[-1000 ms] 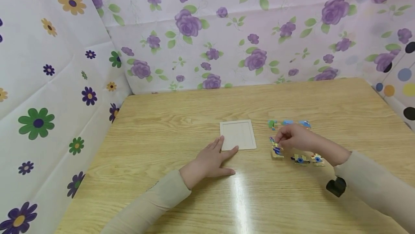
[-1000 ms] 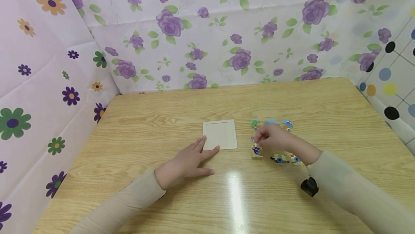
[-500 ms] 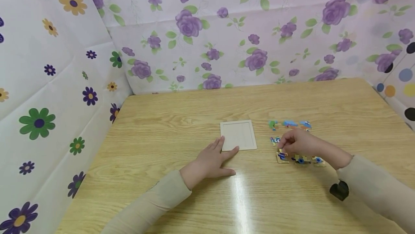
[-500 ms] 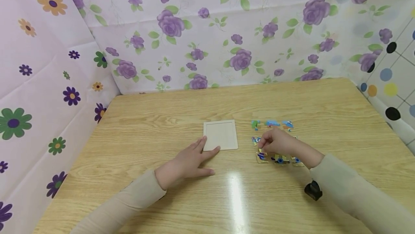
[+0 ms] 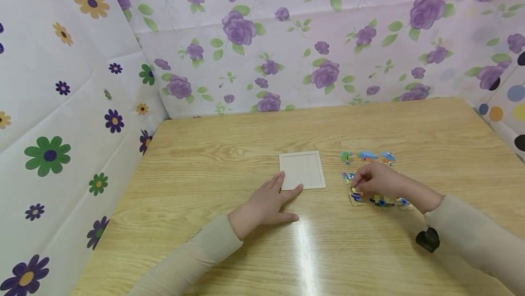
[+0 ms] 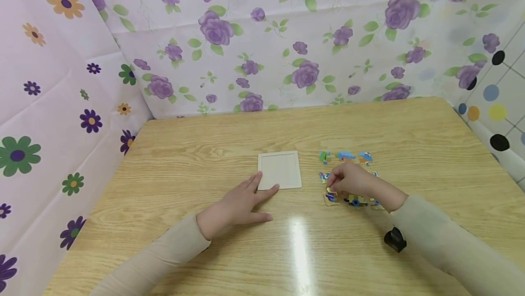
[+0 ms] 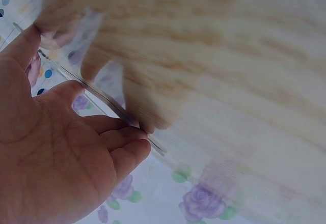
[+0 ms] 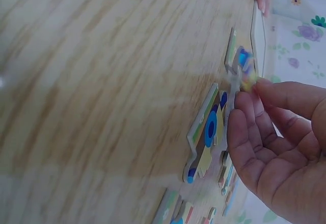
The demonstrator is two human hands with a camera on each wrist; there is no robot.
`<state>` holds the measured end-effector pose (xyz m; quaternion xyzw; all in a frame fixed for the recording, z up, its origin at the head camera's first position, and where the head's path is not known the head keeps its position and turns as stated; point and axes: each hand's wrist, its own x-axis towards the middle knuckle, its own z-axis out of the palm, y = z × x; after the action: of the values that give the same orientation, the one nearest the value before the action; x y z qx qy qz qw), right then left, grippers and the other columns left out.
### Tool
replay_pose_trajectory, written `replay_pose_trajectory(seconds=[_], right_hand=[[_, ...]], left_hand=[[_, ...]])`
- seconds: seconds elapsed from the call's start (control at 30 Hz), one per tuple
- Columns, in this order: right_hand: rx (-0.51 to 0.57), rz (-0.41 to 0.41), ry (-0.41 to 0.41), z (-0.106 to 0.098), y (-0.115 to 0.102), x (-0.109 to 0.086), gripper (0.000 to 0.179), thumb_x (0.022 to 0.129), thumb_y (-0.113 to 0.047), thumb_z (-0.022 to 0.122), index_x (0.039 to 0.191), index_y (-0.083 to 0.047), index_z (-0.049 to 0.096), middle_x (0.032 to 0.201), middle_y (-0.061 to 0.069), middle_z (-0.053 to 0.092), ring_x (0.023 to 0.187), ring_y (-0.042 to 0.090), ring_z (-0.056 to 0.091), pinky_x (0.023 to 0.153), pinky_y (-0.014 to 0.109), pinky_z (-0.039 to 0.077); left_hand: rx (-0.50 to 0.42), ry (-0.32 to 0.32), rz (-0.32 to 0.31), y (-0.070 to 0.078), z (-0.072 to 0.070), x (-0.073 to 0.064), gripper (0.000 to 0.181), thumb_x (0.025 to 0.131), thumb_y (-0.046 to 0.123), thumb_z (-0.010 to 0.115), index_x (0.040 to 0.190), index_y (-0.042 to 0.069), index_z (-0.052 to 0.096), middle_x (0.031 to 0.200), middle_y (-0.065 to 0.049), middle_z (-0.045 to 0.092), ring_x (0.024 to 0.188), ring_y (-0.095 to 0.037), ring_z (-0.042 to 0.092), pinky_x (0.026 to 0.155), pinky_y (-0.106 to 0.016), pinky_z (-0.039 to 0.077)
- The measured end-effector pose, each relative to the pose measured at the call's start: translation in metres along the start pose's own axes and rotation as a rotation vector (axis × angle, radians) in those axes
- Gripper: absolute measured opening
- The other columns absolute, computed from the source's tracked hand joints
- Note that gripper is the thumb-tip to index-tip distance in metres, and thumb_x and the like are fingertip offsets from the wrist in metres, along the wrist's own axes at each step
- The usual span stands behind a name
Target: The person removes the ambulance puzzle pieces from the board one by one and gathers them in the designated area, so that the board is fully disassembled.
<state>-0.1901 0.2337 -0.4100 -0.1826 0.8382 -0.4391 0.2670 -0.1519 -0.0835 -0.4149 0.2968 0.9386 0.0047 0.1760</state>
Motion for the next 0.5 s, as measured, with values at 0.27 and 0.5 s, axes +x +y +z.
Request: replay_pose_trajectory(seconds=[0.27, 0.5], right_hand=[[-0.010, 0.017, 0.009, -0.001, -0.001, 0.000, 0.011, 0.091, -0.004, 0.059, 0.094, 0.006, 0.063, 0.077, 0.010, 0.065, 0.065, 0.016, 0.059, 0.060, 0.031, 0.052], [-0.188, -0.031, 0.118, -0.005, -0.014, -0.003, 0.015, 0.093, -0.014, 0.059, 0.095, -0.001, 0.067, 0.083, 0.006, 0.067, 0.072, 0.015, 0.057, 0.062, 0.029, 0.048]], left_hand=[[-0.009, -0.011, -0.003, -0.001, -0.001, 0.001, 0.074, 0.089, 0.062, 0.048, 0.152, 0.035, 0.020, 0.157, -0.025, 0.006, 0.146, -0.034, 0.013, 0.117, -0.045, 0.020], [-0.035, -0.013, 0.001, -0.005, 0.000, -0.001, 0.077, 0.089, 0.061, 0.051, 0.152, 0.034, 0.018, 0.157, -0.024, 0.005, 0.146, -0.035, 0.010, 0.118, -0.050, 0.014]])
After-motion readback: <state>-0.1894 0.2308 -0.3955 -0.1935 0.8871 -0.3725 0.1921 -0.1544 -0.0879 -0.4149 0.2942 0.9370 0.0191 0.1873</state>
